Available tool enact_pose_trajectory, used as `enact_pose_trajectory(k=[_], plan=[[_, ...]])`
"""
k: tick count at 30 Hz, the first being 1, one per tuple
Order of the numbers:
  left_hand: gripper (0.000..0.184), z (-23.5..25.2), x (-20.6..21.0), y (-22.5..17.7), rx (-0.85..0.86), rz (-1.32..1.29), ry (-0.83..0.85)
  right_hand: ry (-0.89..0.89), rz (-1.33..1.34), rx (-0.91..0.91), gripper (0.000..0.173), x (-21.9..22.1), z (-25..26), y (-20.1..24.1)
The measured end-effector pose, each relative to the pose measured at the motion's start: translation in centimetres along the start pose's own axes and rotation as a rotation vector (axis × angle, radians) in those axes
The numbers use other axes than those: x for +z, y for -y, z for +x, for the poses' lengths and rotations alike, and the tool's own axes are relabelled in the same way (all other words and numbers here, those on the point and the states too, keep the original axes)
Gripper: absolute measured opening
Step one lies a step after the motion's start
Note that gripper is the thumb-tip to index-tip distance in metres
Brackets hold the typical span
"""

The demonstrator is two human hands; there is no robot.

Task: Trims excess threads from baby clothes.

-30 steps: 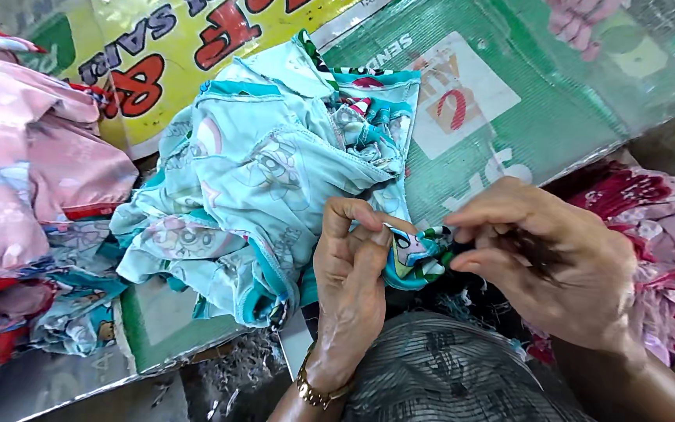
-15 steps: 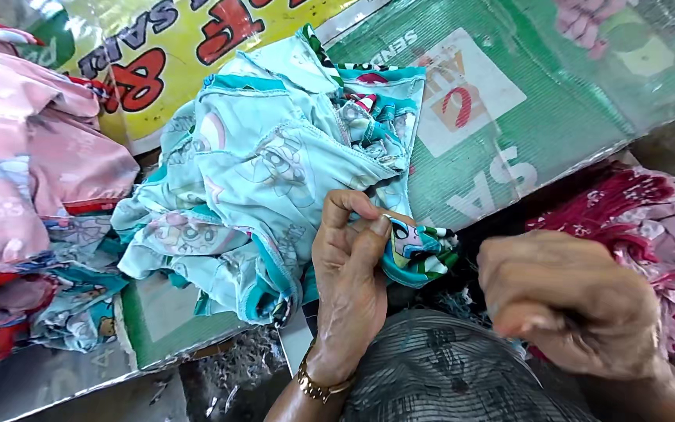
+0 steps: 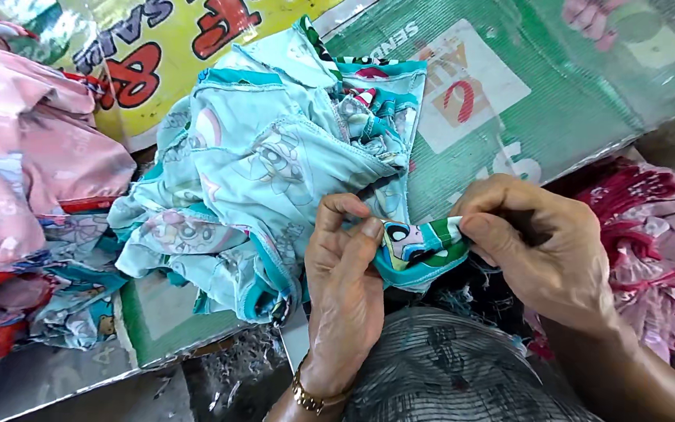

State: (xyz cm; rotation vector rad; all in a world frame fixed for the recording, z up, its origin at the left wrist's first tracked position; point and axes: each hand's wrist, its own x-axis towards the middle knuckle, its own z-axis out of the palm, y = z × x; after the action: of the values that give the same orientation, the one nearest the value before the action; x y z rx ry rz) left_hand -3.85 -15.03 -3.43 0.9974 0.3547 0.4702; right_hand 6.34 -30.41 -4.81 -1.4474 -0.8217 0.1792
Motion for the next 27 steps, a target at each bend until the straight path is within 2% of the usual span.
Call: enact_pose_trajectory(k=[1,4,7,9,12,15,22,27], plan=[[0.017,0.0,0.0,-0.1,-0.001,-0.001,-0.003,-0.010,-0.062,-0.082,0.009,0.0,0.0,-0.1],[0.016,-0.2,0.1,-0.3,0.003,0.025,0.000,-0.005,-0.206,-0.293,0.025,0.2,0.3,0.0],[0.016,-0.4,0.3,-0.2,0.003,0.067,0.003,-0.017,-0.378,-0.402,0.014,1.1,0.3,-0.1],[0.017,-0.3,0.3,-0.2,-0.013,0.078,-0.006,-0.045,-0.385,-0.448,0.006,1.4,0.4,-0.4],[0.019,-0.4,0.3,-0.3,-0.020,0.080,0.005,0.006,-0.150,-0.371,0.002,1.1,0.6,-0.2],[0.021,-0.5,0.3,-0.2,0.000,0.104,0.059,0.078,0.026,-0.288,0.009,0.4,0.4,-0.1],[0.012,-0.6,0.1,0.6,0.256,0.413,0.257,0.008,-0.056,-0.240,0.006,0.0,0.0,-0.2],[0.022,-0.5,0.3,0.0,0.273,0.607,0.346,0.051,-0.062,-0.254,0.005,0.1,0.6,0.3]])
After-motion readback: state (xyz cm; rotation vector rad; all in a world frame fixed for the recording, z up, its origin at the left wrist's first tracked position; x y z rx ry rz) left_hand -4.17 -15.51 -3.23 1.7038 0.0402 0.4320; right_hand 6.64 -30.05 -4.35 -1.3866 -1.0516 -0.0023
